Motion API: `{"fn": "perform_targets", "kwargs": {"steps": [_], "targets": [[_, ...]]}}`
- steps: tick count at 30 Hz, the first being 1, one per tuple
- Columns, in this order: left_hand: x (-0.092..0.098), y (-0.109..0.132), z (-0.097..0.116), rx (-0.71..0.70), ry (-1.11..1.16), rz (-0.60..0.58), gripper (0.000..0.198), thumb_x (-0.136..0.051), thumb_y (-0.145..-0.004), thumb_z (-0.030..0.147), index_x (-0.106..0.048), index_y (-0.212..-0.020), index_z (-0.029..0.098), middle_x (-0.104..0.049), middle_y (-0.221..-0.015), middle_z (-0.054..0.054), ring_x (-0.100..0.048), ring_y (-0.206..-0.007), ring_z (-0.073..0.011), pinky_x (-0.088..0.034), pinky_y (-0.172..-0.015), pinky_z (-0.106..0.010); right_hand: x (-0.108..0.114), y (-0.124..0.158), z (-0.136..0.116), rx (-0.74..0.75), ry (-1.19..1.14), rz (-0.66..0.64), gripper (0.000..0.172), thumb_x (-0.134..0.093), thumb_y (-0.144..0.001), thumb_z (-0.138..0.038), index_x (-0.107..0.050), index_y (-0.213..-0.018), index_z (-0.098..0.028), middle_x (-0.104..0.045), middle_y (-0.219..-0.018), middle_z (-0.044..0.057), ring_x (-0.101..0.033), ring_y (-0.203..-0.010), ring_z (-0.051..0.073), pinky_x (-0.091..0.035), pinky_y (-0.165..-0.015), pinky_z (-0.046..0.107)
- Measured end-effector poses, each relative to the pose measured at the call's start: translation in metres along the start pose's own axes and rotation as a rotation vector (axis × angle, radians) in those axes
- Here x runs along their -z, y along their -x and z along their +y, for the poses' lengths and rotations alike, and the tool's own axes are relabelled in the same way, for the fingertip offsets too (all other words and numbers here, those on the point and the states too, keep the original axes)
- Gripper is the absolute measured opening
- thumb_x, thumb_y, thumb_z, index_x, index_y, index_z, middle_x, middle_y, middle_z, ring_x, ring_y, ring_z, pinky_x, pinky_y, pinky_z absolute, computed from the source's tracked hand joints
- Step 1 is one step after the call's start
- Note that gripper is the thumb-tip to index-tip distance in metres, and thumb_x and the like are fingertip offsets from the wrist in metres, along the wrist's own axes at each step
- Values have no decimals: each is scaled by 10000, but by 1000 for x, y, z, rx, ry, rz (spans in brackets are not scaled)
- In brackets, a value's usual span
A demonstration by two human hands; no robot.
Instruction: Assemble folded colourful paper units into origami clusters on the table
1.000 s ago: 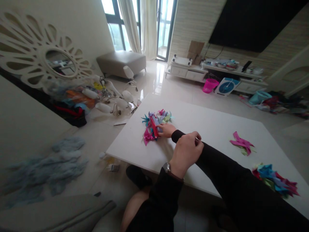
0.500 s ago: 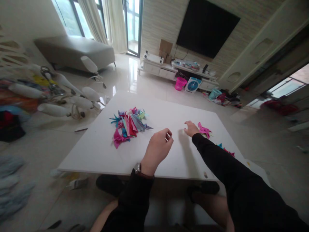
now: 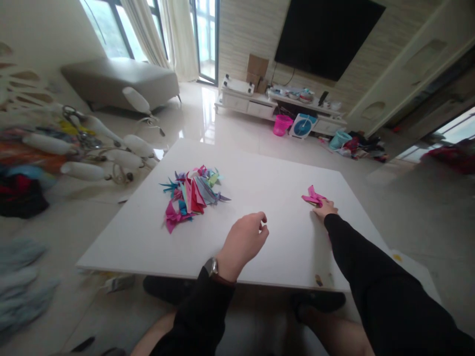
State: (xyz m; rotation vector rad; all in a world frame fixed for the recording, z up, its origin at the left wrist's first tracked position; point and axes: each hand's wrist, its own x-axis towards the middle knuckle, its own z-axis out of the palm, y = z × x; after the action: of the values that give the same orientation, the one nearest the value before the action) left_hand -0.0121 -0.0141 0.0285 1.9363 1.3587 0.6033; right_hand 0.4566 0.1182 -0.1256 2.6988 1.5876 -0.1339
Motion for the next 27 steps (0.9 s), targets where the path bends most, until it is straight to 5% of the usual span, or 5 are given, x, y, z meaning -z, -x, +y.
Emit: {"fn": "perform_targets", "kwargs": {"steps": [4,9,20,23,27], "targets": [[-3,0,-2,-13,-60,-15,242,-501,-903,204,-681,-1063,199,-742,-981,-68,-669,-911,-219,-487,-820,-331,-7,-22,-13,122,24,22,828,-695,-680,-389,-478,-1475,-310,-465,-1485,156,-464,-1315,434,-443,-1018,631],[0,6,-8,4,-95,-30,251,-481,-927,230,-679,-1078,198,-741,-1005,-81,-678,-928,-237,-504,-832,-350,-6,-43,-37,145,57,46,817,-678,-718,-439,-476,-1486,-247,-538,-1420,210,-583,-1200,412,-498,-961,558],[-10,7,-17,-11,-174,-56,215,-512,-917,223,-681,-1049,204,-743,-1008,-100,-697,-940,-256,-531,-845,-366,-1,-43,-68,117,179,99,404,-513,-827,-209,-738,-1161,-238,-719,-1014,246,-705,-898,381,-524,-723,507],[-10,6,-13,-13,-154,-24,200,-516,-919,234,-679,-1033,212,-744,-987,-84,-695,-919,-241,-527,-822,-348,13,-22,-118,248,115,162,396,-507,-863,-238,-722,-1196,-242,-723,-1047,186,-689,-915,343,-523,-770,457],[3,3,-14,62,-76,128,171,-533,-916,247,-671,-1015,224,-745,-972,-62,-685,-893,-216,-507,-791,-321,43,39,-236,710,-108,342,400,-469,-921,-203,-664,-1270,-212,-687,-1208,129,-638,-1045,285,-492,-871,365]]}}
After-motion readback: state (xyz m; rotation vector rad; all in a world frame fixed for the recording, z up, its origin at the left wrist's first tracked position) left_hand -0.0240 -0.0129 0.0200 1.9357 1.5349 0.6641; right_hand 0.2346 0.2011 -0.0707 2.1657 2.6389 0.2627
